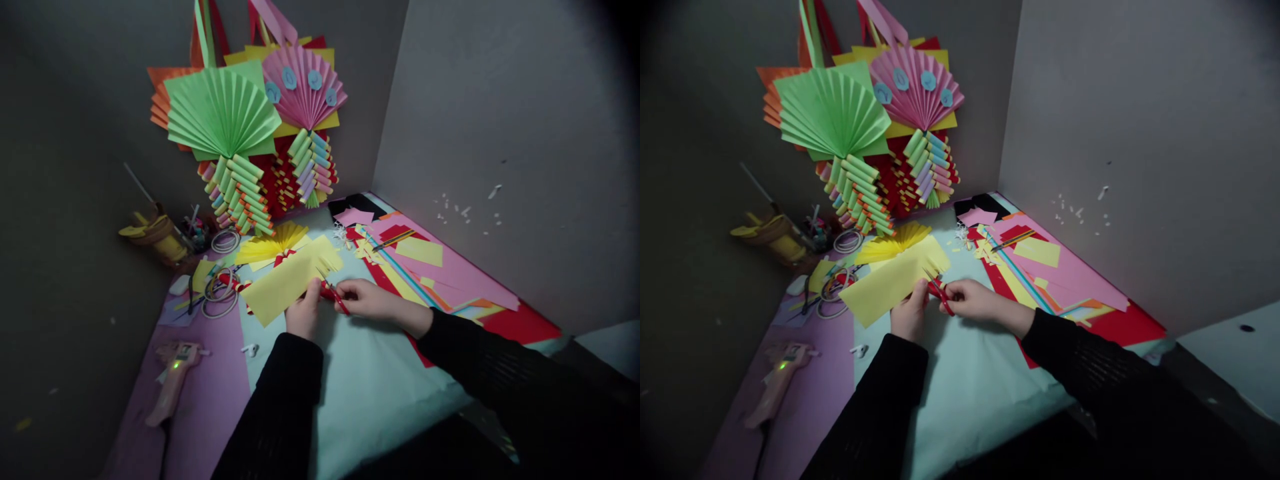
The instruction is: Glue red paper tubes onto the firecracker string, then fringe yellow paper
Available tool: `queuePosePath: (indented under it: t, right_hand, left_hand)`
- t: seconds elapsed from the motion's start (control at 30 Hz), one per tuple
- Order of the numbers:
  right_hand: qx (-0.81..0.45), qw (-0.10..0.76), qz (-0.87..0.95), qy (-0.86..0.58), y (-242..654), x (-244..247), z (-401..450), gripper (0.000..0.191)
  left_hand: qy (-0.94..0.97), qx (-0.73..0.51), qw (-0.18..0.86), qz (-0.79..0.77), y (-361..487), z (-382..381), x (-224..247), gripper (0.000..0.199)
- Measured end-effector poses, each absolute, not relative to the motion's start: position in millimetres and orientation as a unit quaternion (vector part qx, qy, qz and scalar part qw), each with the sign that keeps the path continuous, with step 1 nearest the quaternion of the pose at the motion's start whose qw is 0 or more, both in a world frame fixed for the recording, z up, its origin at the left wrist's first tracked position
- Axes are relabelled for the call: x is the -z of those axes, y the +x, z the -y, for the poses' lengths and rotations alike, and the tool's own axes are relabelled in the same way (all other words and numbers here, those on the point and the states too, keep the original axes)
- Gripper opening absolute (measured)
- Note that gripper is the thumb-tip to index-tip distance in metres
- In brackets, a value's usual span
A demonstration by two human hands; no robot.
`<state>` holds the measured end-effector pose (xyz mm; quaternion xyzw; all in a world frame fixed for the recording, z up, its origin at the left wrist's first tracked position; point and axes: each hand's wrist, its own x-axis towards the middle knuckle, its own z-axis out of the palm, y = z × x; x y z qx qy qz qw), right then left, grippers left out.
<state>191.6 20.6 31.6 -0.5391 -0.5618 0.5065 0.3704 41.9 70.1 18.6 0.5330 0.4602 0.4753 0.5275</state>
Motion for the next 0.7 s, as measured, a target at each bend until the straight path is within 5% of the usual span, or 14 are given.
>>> queuePosePath:
  t: [0.7]
  right_hand:
    - [-0.497,0.387,0.551,-0.548,194,-32,-21,0.031]
  left_hand:
    - [0.516,-0.467,0.556,-0.455,45,-73,-6,0.017]
